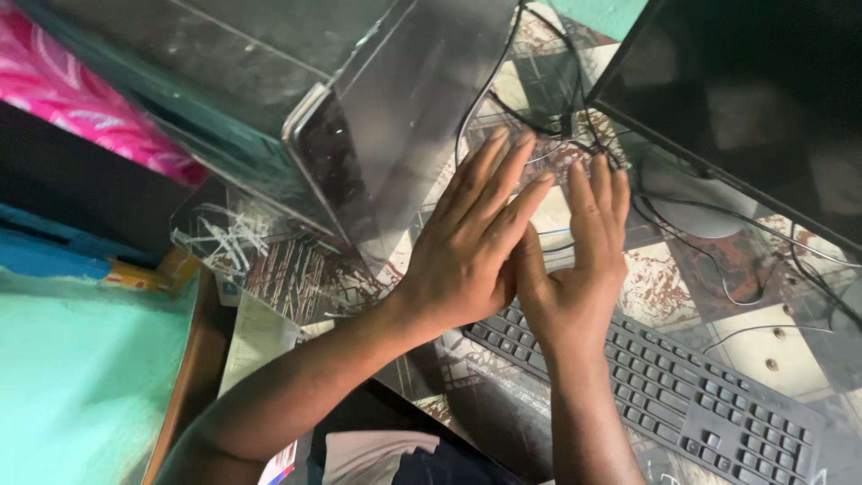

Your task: The person connects a computer tower to a monitor and keyboard, then retrieves two power adapters from a cardboard box and places them on the desk. They plug cables into the back of the tower and organize the setup.

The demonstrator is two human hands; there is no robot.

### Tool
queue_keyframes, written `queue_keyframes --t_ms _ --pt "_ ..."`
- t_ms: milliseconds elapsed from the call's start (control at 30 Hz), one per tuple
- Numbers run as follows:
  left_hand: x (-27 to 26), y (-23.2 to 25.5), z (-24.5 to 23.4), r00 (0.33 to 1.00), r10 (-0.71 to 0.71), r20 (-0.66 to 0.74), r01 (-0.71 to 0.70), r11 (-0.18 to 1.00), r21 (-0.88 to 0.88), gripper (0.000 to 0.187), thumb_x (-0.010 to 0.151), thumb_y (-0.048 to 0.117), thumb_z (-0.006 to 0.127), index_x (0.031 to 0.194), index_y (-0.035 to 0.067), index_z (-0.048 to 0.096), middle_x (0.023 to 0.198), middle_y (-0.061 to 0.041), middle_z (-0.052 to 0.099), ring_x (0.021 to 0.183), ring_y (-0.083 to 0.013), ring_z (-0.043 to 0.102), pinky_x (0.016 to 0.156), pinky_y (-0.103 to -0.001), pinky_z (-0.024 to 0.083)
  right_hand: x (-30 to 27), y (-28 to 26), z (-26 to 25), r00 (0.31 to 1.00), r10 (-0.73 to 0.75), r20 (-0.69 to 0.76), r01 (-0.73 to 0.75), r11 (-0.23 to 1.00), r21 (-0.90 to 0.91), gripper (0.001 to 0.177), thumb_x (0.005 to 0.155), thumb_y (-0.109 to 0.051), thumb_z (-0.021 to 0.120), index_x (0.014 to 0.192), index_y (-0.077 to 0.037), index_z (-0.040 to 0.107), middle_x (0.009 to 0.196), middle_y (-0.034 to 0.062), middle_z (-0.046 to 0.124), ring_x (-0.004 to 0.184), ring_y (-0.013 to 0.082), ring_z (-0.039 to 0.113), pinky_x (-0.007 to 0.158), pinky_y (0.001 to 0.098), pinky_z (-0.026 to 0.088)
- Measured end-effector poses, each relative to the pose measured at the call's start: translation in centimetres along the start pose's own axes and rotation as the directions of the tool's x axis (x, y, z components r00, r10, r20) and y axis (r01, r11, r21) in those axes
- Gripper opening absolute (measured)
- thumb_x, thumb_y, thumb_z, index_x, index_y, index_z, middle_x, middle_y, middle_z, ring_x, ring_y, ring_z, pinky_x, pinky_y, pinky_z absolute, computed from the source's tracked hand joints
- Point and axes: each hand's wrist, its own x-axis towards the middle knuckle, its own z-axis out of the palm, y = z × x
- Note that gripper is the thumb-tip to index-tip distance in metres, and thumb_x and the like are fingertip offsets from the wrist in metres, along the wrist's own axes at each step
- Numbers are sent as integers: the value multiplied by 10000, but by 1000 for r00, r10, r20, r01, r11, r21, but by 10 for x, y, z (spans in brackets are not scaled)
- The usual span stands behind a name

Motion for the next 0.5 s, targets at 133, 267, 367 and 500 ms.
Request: queue_keyframes --t_ms 133,267,367,500 --pt "3 -7 -7 1000 2 18 -2 1000 -3 649 1024 30 647 1606 44 361 1718 -203 262 1596 -375 238 1358 -505 228 7 -9 6 1000 -27 2 27 1000 11 604 942 -20 696 1515 39 516 1608 297 467 1585 462 339 1326 534 276" --pt "15 -10 -15 999 22 31 -23 999 49 634 1062 22 626 1623 31 332 1692 -196 252 1603 -364 215 1374 -511 180 20 -13 9 992 -124 26 124 992 -7 620 922 30 616 1532 57 508 1611 263 515 1565 386 379 1344 530 193" --pt "37 -3 -27 993 18 113 -44 971 233 592 1081 -28 569 1625 6 338 1724 -217 265 1606 -365 218 1370 -514 150 35 -18 3 985 -171 -12 171 985 6 545 998 1 634 1521 72 500 1572 241 536 1557 356 413 1351 542 169" --pt "71 12 -59 968 36 250 -134 913 386 502 1122 132 516 1568 -44 369 1642 -269 297 1567 -413 235 1324 -552 136 62 -27 -12 962 -272 -40 273 962 23 507 1066 -14 657 1532 85 483 1547 220 580 1516 338 455 1329 535 174"
